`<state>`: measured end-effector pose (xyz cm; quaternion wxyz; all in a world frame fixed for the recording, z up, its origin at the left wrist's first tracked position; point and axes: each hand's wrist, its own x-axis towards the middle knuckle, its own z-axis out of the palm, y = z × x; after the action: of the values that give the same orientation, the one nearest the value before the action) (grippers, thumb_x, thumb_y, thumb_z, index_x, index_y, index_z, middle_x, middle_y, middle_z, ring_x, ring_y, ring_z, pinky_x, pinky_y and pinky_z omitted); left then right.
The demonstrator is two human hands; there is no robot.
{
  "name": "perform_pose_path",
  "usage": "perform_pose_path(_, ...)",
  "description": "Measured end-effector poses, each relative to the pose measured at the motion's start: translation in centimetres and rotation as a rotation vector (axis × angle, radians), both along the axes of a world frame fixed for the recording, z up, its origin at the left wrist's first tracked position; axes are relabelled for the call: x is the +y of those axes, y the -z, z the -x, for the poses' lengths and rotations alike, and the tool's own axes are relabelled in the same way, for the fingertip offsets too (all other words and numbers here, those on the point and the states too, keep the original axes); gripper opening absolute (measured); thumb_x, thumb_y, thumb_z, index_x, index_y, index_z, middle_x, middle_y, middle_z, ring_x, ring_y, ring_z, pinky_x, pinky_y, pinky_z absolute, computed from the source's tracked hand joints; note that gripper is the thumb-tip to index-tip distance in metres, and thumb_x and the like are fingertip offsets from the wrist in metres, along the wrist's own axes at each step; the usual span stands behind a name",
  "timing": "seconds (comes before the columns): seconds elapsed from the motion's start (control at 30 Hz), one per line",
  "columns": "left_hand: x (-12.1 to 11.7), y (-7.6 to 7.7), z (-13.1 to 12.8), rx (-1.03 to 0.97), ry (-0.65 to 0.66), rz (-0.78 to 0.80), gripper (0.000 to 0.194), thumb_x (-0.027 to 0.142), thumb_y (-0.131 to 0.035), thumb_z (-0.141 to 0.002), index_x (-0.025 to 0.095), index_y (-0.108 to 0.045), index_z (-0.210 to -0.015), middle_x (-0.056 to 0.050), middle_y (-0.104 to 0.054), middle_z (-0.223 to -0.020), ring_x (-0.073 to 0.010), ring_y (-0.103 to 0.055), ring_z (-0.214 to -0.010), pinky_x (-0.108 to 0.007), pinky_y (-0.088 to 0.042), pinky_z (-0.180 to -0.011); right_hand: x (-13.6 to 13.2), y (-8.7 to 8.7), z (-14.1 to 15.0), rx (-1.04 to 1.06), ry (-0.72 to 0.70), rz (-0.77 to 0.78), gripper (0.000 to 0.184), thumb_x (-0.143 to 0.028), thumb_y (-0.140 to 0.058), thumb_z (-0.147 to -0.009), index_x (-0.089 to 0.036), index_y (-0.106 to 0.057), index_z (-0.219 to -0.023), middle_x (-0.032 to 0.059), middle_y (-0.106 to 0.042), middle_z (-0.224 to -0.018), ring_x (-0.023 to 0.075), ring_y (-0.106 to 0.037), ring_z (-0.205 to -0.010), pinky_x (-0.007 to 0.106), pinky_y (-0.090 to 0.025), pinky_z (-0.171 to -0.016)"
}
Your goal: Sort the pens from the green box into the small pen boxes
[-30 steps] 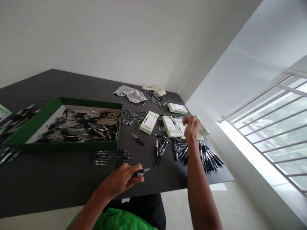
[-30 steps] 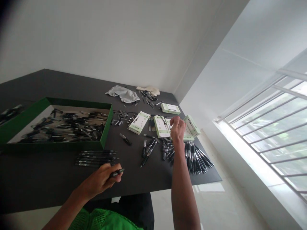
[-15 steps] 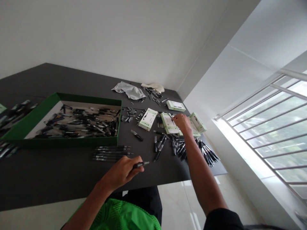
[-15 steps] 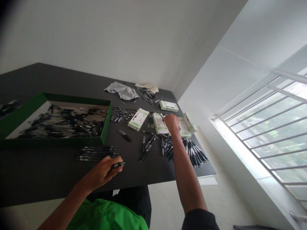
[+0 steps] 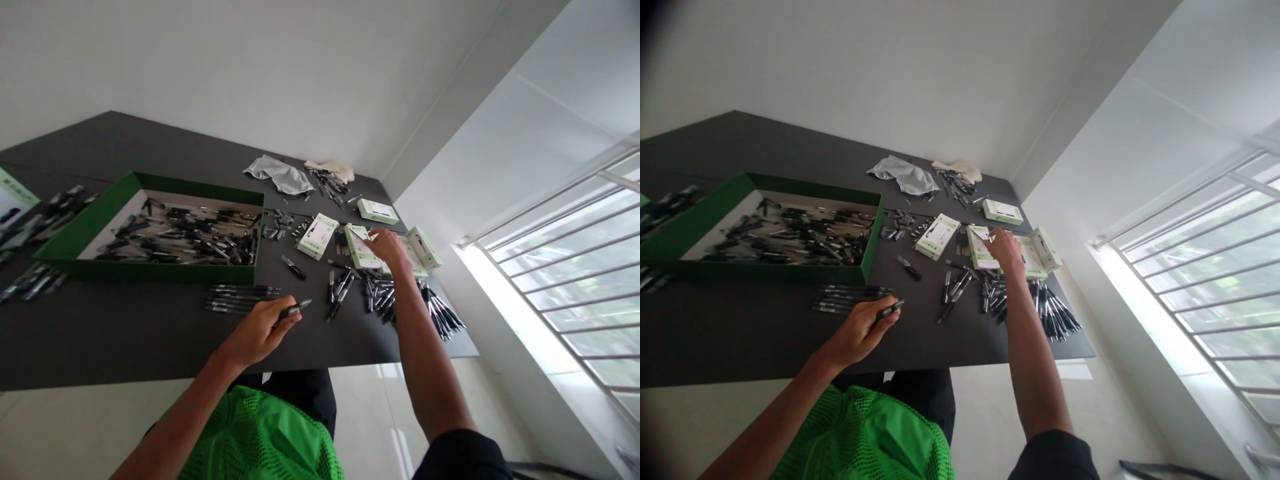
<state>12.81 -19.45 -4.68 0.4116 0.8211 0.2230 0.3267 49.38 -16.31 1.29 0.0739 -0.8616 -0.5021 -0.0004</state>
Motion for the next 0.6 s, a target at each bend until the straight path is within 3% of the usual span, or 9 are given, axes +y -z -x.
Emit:
perform_pose_path(0.07,0.0,-0.2,0.3,0.024,0.000,0.008,0.030,0.038,-0.047,-0.105,0.021,-0.059,-0.082,0.004,-0.057,-0.063,-0.0145,-0.057,-0.057,-0.025,-0.040,-0.061,-0.8,-1.0,1.2,0.019,-0.072,-0.048,0.034,-0.033,-0.060,-0.097,-0.018,-0.073,-0.124,0.0122,-0.078,-0.109,0.0256,-0.072,-0.096,0.035,-0.051,-0.087)
perform_pose_path(0.17,-0.8,-0.6,1.4,0.044,-0.047,0.027,0.025,0.036,-0.053,-0.101,0.021,-0.060,-0.083,0.004,-0.055,-0.060,-0.0140,-0.054,-0.054,-0.025,-0.038,-0.060,-2.6,-2.0,3.9,0.092,-0.336,-0.145,0.028,-0.034,-0.055,-0.101,-0.021,-0.075,-0.117,0.0069,-0.078,-0.104,0.0187,-0.069,-0.087,0.030,-0.050,-0.085)
perform_pose_path(0.3,-2.9,-0.7,3.0,-0.070,-0.192,0.202,0.031,0.040,-0.053,-0.102,0.021,-0.056,-0.079,0.006,-0.044,-0.055,-0.0115,-0.044,-0.047,-0.025,-0.032,-0.053,-4.6,-1.2,6.9,0.169,-0.636,-0.141,0.020,-0.026,-0.057,-0.101,-0.020,-0.075,-0.107,0.0068,-0.075,-0.099,0.0193,-0.067,-0.090,0.032,-0.049,-0.085)
perform_pose_path(0.47,-3.3,-1.0,2.7,-0.234,-0.236,0.692,0.052,0.064,-0.049,-0.101,0.023,-0.039,-0.071,0.009,-0.028,-0.060,-0.0079,-0.027,-0.047,-0.020,-0.022,-0.042,-5.1,-0.5,8.6,0.212,-0.720,-0.210,0.018,-0.022,-0.057,-0.101,-0.019,-0.075,-0.105,0.0082,-0.072,-0.098,0.0221,-0.064,-0.096,0.036,-0.048,-0.089)
perform_pose_path(0.6,-2.1,-0.8,2.0,-0.293,-0.164,0.853,0.061,0.076,-0.054,-0.092,0.023,-0.035,-0.069,0.012,-0.026,-0.058,-0.0050,-0.023,-0.042,-0.016,-0.020,-0.036,-5.7,-2.2,11.6,0.468,-0.709,-0.359,0.019,-0.028,-0.059,-0.102,-0.021,-0.075,-0.109,0.0039,-0.071,-0.092,0.0176,-0.062,-0.082,0.031,-0.047,-0.077)
